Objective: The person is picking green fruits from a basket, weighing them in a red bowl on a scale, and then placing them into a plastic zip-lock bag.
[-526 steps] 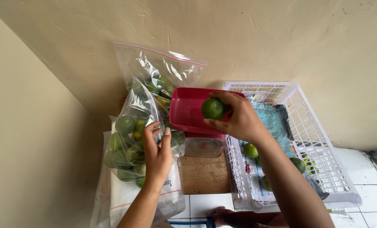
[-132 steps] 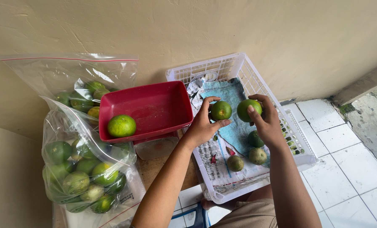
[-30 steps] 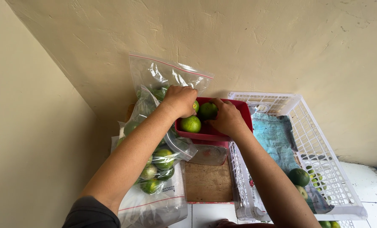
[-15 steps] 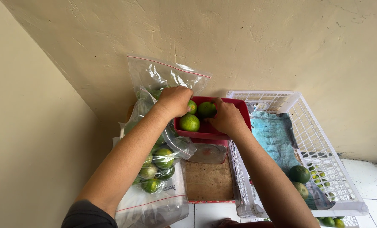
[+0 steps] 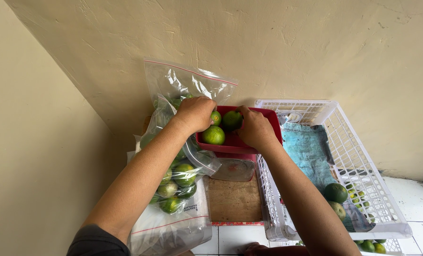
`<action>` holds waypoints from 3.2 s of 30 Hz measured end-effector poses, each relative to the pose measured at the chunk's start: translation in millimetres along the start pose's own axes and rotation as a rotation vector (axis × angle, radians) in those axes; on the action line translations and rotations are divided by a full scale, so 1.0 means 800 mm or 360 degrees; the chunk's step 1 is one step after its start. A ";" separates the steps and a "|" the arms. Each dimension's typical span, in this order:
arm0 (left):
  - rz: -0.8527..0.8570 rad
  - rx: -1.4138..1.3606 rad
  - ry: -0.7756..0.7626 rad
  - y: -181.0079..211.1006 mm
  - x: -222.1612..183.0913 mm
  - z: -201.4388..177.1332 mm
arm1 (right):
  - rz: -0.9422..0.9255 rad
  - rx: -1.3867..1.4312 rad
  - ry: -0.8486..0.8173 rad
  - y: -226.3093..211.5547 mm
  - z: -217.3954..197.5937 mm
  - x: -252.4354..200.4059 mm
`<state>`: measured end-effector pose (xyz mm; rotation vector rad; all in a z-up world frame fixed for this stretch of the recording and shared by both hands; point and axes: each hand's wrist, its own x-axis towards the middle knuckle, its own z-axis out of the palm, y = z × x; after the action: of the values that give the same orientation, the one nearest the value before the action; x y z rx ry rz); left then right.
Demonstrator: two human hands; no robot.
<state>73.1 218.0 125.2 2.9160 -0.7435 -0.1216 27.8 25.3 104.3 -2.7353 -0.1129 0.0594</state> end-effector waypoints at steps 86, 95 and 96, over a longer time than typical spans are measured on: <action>0.0487 -0.0117 -0.0719 0.290 0.077 0.265 | 0.0532 -0.0024 -0.0742 0.317 0.037 -0.140; 0.0436 -0.0116 -0.0869 0.293 0.087 0.281 | 0.0441 0.0018 -0.0778 0.289 0.033 -0.140; 0.0449 -0.0079 -0.0906 0.293 0.086 0.277 | 0.0407 0.0040 -0.0768 0.280 0.031 -0.141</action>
<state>-1.2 -42.7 -62.6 2.6975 -1.1931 -0.9470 -70.4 -180.3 -3.6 -2.6377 0.1041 0.7844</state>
